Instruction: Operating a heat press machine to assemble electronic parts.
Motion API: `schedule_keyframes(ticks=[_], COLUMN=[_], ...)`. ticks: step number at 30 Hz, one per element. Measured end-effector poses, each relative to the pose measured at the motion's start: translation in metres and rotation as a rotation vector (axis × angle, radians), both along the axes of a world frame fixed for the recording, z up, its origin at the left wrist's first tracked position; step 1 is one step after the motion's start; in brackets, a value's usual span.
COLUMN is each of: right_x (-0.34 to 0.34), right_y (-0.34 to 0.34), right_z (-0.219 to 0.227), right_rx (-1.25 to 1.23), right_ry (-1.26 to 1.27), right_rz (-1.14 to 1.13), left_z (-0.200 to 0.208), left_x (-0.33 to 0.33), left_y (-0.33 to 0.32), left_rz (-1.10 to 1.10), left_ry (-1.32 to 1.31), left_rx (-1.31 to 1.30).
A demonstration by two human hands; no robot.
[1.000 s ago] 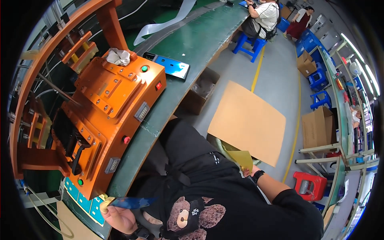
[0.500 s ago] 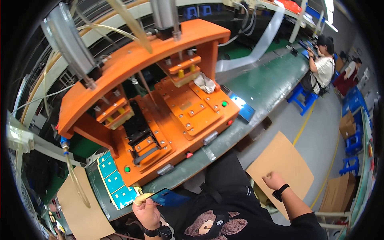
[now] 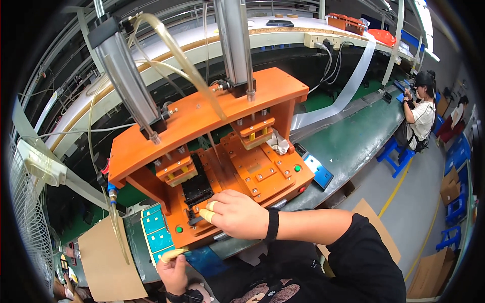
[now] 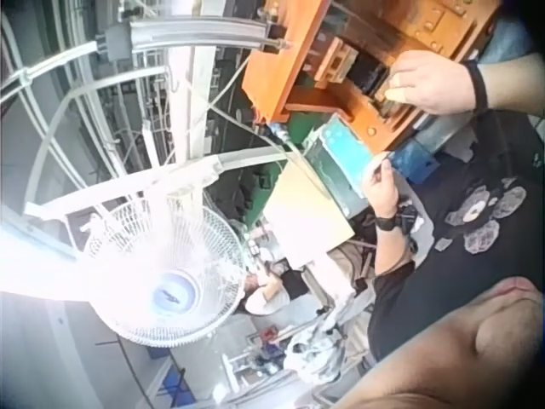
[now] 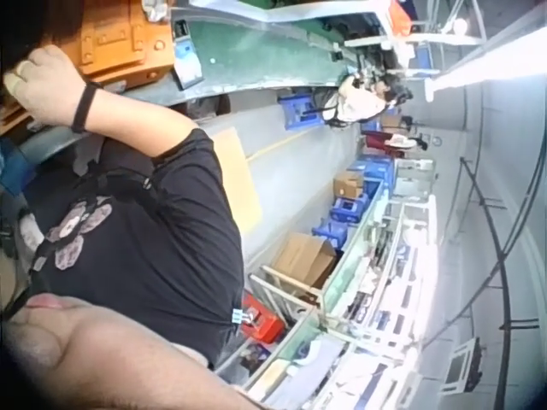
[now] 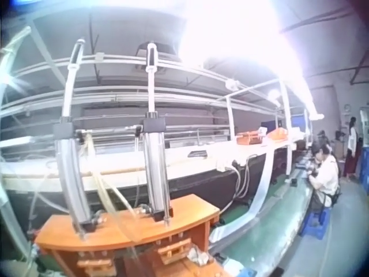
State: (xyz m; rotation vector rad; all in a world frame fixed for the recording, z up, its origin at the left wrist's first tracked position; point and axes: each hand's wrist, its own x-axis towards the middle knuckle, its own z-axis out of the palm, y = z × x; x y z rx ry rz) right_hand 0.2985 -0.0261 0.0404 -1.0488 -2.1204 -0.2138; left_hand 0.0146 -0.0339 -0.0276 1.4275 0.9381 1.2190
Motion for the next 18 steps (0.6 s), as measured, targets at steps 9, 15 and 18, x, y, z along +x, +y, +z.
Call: schedule_keyframes(ticks=[9, 15, 18], right_x=[0.121, 0.277, 0.307], right_y=[-0.104, -0.205, -0.150], right_z=[0.050, -0.038, -0.067], right_rx=[-0.053, -0.014, -0.200], right_ry=[0.620, 1.512, 1.800], right_rz=[0.028, -0.267, -0.241], left_z=[0.059, 0.056, 0.051], left_x=[0.025, 0.099, 0.079], left_y=[0.088, 0.129, 0.154], left_rz=[-0.168, -0.110, -0.031], left_ry=[0.156, 0.201, 0.488], left_rx=[-0.042, 0.179, 0.350])
